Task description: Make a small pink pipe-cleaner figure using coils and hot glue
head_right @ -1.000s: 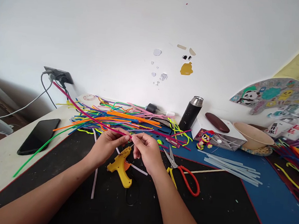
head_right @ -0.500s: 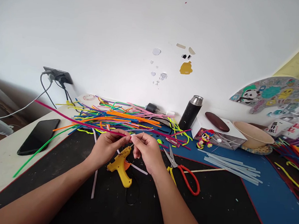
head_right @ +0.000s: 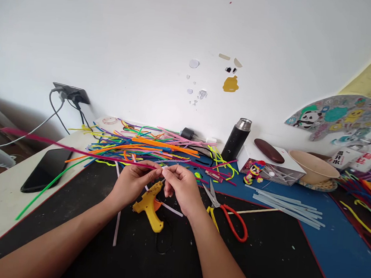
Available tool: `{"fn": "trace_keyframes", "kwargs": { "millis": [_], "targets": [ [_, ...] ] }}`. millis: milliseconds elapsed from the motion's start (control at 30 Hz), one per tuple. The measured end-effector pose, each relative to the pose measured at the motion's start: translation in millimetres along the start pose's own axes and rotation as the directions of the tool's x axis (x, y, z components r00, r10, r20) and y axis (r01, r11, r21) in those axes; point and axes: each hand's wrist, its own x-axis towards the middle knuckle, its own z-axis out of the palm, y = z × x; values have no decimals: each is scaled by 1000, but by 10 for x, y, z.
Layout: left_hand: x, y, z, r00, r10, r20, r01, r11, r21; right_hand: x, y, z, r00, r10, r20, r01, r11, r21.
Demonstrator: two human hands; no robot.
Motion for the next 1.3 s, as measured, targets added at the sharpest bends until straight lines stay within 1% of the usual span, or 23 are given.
{"fn": "trace_keyframes", "kwargs": {
  "millis": [333, 767, 933, 1000, 1167, 1300],
  "targets": [
    [-2, 6, -3, 1000, -10, 0, 10, 1000, -25, 8, 30, -20, 1000, 8, -4, -8, 1000, -9],
    [6, -36, -12, 1000, -6, 10, 6, 1000, 5, 8, 13, 4, 1000, 8, -7, -8, 1000, -15],
    [-1, -6, -1, 1000, -24, 16, 23, 1000, 11, 13, 25, 3, 1000, 12, -19, -12, 999, -34],
    [3, 8, -16, 1000, 1, 26, -2, 999, 37, 17, 30, 1, 1000, 18, -25, -19, 999, -43],
    [32, 8, -92, 990, 144, -2, -140, 965, 223, 24, 29, 2, 999, 29, -44, -33, 996, -78],
    [40, 8, -114, 982, 188, 26, -187, 935, 303, 33, 49, 5, 996, 33, -82, -44, 990, -137]
  ]
}}
